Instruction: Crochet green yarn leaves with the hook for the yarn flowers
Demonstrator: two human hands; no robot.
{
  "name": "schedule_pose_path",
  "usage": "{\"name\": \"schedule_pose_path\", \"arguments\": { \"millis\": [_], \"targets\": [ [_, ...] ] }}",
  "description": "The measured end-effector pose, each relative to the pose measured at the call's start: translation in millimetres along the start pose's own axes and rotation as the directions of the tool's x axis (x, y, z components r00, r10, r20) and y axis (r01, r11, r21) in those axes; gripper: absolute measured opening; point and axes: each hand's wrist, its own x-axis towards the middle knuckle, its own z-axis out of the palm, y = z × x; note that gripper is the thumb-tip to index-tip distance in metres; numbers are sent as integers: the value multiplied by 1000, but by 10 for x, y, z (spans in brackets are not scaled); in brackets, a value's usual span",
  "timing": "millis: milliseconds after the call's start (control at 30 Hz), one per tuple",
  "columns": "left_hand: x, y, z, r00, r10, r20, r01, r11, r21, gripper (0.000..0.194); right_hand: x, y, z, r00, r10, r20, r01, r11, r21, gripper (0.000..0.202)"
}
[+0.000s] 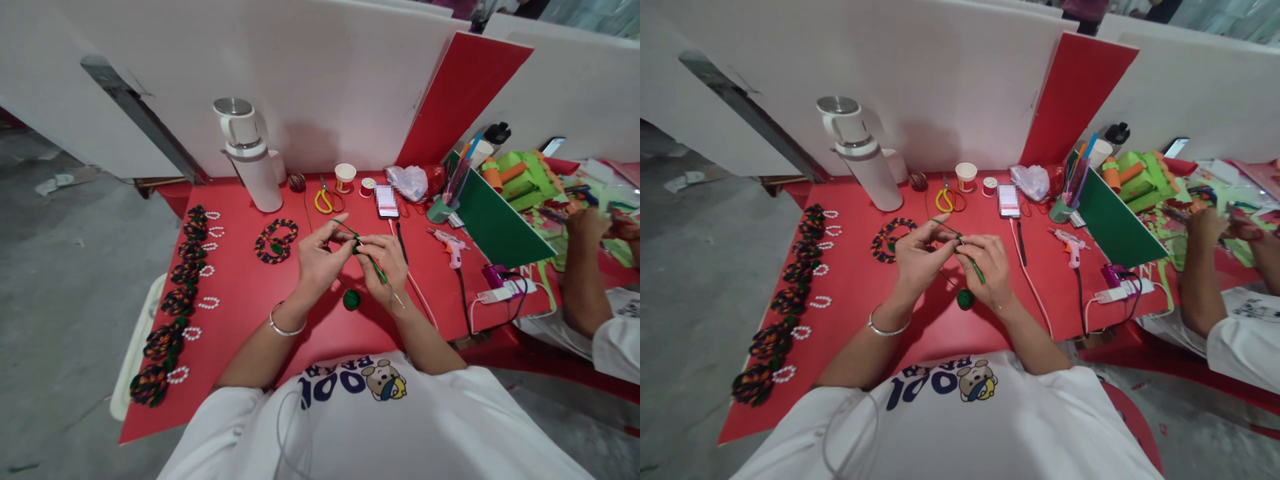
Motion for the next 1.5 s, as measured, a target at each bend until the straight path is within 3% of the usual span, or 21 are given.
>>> {"name": "schedule_pose_path", "arguments": {
  "millis": [67,133,233,400,467,567,700,867,1100,1333,1500],
  "targets": [
    [-7,-2,7,999,-33,24,35,997,-73,46,-17,9,30,999,-24,-30,23,999,-29,16],
    [10,-5,-8,987,-111,119,136,965,-225,52,-28,23,66,994,-68,-89,65,997,-35,20],
    [73,15,-78,919,-232,317,349,855,-385,57,-14,68,96,980,-134,-149,142,989,45,30],
    [161,85,-216,821,-338,460,518,779,-353,55,95,205,-39,983,-186,4,180,954,242,31],
    [172,85,-237,826,-328,458,498,805,-323,54,152,258,-142,974,-206,95,175,949,261,29],
    [178,51,-238,874,-250,416,387,877,-286,50,238,296,-293,951,-230,208,172,949,265,27],
    [176,17,-234,894,-189,407,307,919,-248,46,337,270,-428,938,-241,250,168,945,282,22],
    [152,55,-244,853,-179,490,315,926,-210,43,402,249,-493,934,-203,293,88,928,362,11],
    [136,109,-252,751,-293,592,484,854,-190,45,386,261,-482,947,-145,286,0,891,453,11],
    [149,85,-260,723,-301,622,526,823,-213,50,356,259,-471,966,-109,233,-12,885,465,12],
    [161,39,-253,718,-295,631,512,838,-190,53,367,246,-496,959,-126,256,-3,893,450,10]
  ]
}}
